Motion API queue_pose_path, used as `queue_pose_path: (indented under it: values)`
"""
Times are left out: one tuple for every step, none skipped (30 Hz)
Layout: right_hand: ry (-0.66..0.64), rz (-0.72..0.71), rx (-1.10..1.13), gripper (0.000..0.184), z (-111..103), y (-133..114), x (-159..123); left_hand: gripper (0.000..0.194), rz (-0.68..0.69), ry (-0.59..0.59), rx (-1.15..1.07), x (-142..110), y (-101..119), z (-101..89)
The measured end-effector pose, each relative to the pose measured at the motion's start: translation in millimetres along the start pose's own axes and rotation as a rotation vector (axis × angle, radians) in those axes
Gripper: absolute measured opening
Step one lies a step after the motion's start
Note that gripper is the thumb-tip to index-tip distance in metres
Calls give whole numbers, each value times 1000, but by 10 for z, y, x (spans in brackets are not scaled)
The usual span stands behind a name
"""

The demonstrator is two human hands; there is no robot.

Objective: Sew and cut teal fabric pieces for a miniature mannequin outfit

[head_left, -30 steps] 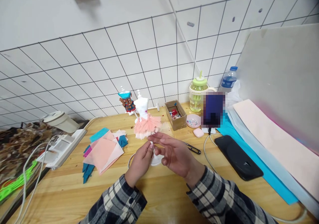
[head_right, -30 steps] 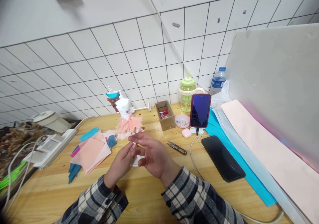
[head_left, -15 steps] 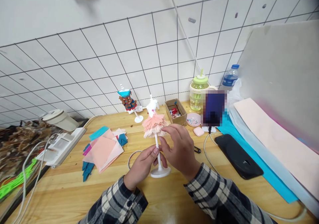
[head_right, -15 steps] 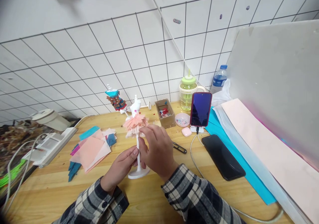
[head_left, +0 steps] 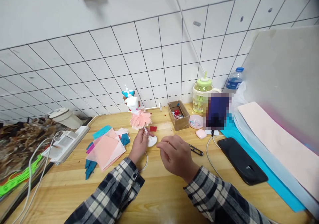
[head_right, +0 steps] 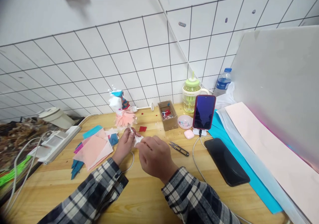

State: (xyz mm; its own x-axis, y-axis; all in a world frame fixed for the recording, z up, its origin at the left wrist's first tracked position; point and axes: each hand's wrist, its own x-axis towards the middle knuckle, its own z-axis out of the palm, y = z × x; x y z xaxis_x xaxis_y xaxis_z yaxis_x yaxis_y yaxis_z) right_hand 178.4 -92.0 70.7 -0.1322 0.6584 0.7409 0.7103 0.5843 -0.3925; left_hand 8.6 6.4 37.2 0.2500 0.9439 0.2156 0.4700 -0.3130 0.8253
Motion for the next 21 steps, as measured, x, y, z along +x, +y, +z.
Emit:
queue_pose_path:
  values:
    - [-13, -18, -5, 23, 64, 30, -49, 29, 0, 21, 30, 76, -77, 0]
    - [-19, -34, -7, 23, 135, 72, -104, 29, 0, 32, 56, 142, -148, 9]
    - [-38, -55, -8, 23, 207, 125, -158, 28, 0, 36, 76, 197, -212, 26]
    - [-66, -81, -4, 22, 274, 185, -207, 29, 3, 34, 96, 241, -266, 53]
    - [-102, -68, -6, 23, 331, 249, -246, 30, 5, 29, 116, 277, -312, 89]
    - [-109, -8, -12, 24, 372, 312, -273, 31, 9, 22, 132, 306, -348, 130]
    - [-98, 53, -17, 24, 398, 370, -289, 32, 14, 13, 146, 329, -376, 174]
    - [-87, 107, -21, 25, 410, 421, -295, 33, 19, 3, 156, 349, -397, 217]
    - [-71, 151, -24, 25, 410, 461, -294, 33, 24, -7, 163, 367, -414, 256]
    - [-58, 176, -25, 25, 404, 492, -291, 33, 29, -16, 169, 383, -427, 288]
    - [-55, 187, -24, 25, 395, 513, -287, 33, 33, -25, 175, 397, -437, 313]
    - [-54, 192, -22, 24, 387, 528, -286, 34, 36, -32, 182, 410, -447, 329]
    - [-56, 195, -21, 24, 382, 538, -288, 35, 37, -39, 190, 422, -456, 338]
    - [-62, 196, -22, 23, 381, 546, -292, 36, 38, -45, 199, 432, -465, 341]
    - [-67, 198, -22, 23, 384, 554, -300, 36, 38, -52, 209, 441, -471, 340]
    - [-70, 202, -23, 22, 390, 563, -309, 37, 38, -60, 219, 447, -476, 337]
    - [-69, 211, -25, 22, 397, 574, -319, 37, 38, -68, 230, 451, -477, 331]
    - [-65, 222, -29, 22, 404, 585, -328, 36, 38, -75, 241, 449, -474, 321]
    - [-59, 235, -35, 21, 409, 596, -338, 36, 37, -82, 257, 441, -466, 304]
    - [-53, 247, -42, 21, 412, 605, -346, 36, 33, -88, 276, 423, -455, 275]
    - [-48, 256, -50, 20, 411, 611, -355, 36, 28, -97, 301, 395, -441, 230]
